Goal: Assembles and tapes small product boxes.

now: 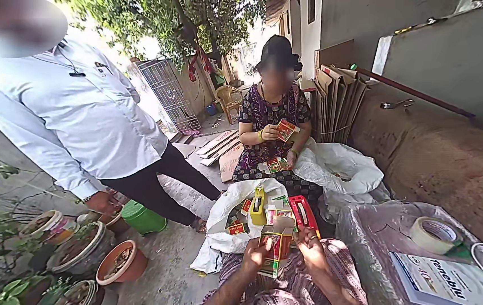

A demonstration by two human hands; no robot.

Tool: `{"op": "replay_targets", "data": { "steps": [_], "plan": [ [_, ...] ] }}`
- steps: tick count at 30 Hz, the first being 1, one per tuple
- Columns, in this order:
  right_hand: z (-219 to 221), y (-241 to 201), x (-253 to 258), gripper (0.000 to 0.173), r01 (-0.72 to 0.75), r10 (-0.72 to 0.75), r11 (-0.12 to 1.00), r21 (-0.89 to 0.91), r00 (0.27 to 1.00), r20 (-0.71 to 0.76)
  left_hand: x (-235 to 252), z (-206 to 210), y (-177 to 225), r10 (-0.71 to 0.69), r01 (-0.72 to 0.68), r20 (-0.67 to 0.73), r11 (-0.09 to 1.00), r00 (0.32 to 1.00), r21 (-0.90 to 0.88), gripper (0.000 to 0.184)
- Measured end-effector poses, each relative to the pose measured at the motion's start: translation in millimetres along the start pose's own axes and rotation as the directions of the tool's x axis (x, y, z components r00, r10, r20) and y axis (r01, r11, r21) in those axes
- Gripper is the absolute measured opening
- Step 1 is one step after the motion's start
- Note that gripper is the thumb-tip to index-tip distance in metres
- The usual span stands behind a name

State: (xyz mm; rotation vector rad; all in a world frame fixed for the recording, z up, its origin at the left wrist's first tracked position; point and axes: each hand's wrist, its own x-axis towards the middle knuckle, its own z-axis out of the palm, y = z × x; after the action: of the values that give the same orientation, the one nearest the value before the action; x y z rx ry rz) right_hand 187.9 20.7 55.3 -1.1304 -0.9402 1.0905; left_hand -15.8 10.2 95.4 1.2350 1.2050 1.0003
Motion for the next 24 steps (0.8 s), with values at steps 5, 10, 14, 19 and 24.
{"op": "replay_targets", "data": {
  "steps": [5, 10, 14, 19, 24],
  "plan": [
    [-1, 0, -2, 0.015, -0.08, 0.067, 0.979, -0.19, 0.995, -0.073, -6, 8, 9, 0.014, -0.018, 0.236, 1.0, 0.972, 0.013, 0.033],
    [-1, 6, -5, 0.013, -0.069, 0.061, 0.996, 0.063, 0.991, 0.117, 0, 11, 2, 0.202, -0.203, 0.112, 0.979, 0.973, 0.003, 0.032],
    [4, 0, -7, 0.011, -0.135, 0.135, 0.991, 0.008, 0.99, 0.037, 0, 11, 2, 0.174, -0.165, 0.125, 0.983, 0.977, -0.077, 0.03],
    [4, 1, -9, 0.018, -0.194, 0.21, 0.975, -0.104, 0.963, 0.167, -2, 10, 11, 0.13, -0.125, 0.028, 0.983, 0.991, -0.134, 0.031],
    [3, 6, -8, 0.024, -0.229, 0.23, 0.973, -0.035, 0.939, 0.257, -1, 10, 12, 0.085, -0.09, -0.029, 0.97, 0.996, -0.227, 0.029]
  ]
}}
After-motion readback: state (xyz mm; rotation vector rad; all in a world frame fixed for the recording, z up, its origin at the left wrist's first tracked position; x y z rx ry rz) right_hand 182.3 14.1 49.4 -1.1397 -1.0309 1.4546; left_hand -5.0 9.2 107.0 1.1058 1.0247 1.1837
